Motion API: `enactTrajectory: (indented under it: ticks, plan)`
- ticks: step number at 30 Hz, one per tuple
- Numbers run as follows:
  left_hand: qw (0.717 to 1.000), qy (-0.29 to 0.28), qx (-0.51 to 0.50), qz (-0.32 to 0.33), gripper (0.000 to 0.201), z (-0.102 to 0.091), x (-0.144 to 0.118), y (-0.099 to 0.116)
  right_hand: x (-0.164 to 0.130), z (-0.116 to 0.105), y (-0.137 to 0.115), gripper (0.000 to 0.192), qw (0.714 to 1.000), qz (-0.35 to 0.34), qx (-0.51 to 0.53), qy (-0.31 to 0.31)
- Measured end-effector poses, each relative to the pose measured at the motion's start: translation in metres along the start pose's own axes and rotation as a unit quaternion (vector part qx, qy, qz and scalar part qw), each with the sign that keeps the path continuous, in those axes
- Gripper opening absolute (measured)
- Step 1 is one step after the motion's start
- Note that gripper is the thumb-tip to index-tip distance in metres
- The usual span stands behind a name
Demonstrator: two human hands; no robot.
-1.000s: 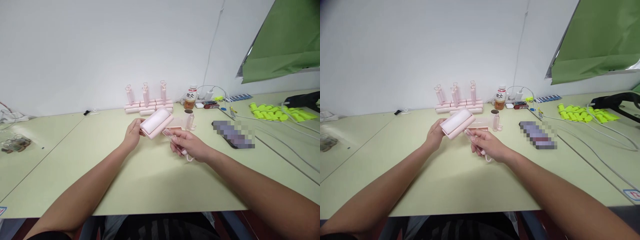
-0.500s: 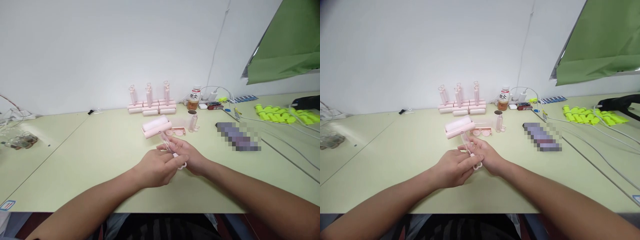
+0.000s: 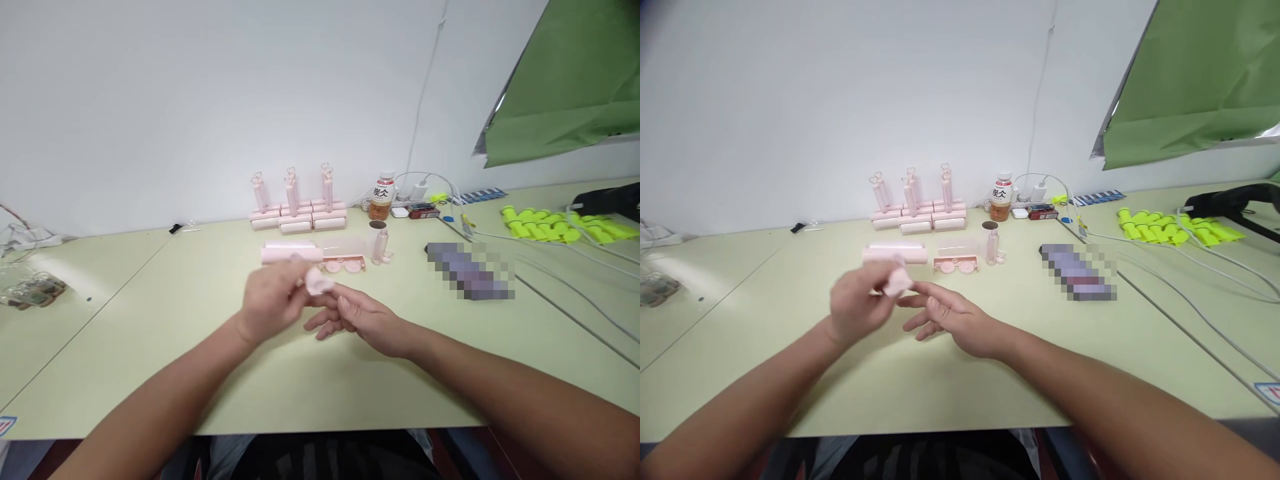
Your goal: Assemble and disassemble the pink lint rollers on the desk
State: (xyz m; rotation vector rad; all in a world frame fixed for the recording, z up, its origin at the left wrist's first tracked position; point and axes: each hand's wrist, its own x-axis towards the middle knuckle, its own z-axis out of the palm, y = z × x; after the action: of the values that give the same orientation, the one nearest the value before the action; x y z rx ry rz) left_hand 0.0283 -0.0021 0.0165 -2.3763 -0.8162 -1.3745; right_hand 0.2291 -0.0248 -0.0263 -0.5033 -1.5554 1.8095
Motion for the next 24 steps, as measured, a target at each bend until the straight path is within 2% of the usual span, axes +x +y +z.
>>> enactTrajectory:
  ticks: [2,4,8,11,13,16,20,24]
  plan:
    - [0.990,0.065,-0.003,-0.128,0.016,-0.009,0.013,-0.027,-0.001,0.001,-0.001,0.055,0.999,0.000,-0.033,0.001]
    - [0.972,0.107,-0.040,-0.207,0.020,-0.016,0.028,-0.064,-0.001,0.000,-0.002,0.056,0.998,-0.002,-0.062,0.012]
    - [0.936,0.074,-0.118,-0.323,0.020,-0.011,0.049,-0.141,0.000,-0.002,-0.002,0.059,0.996,-0.007,-0.090,0.025]
    - [0.900,0.083,-0.115,-0.413,0.016,0.006,0.053,-0.182,0.001,-0.004,0.000,0.061,0.994,0.006,-0.112,0.016]
    - [0.882,0.065,-0.101,-0.455,0.013,0.019,0.053,-0.199,0.002,-0.004,0.001,0.060,0.991,0.020,-0.128,0.010]
    - [0.873,0.037,-0.101,-0.476,0.010,0.036,0.053,-0.215,0.002,-0.007,0.004,0.059,0.987,0.034,-0.154,0.006]
    - [0.869,0.026,-0.102,-0.484,0.010,0.052,0.054,-0.227,0.002,-0.008,0.005,0.053,0.979,0.043,-0.197,0.004]
    - [0.867,0.022,-0.099,-0.488,0.015,0.060,0.056,-0.233,0.002,-0.006,0.003,0.050,0.972,0.048,-0.230,0.000]
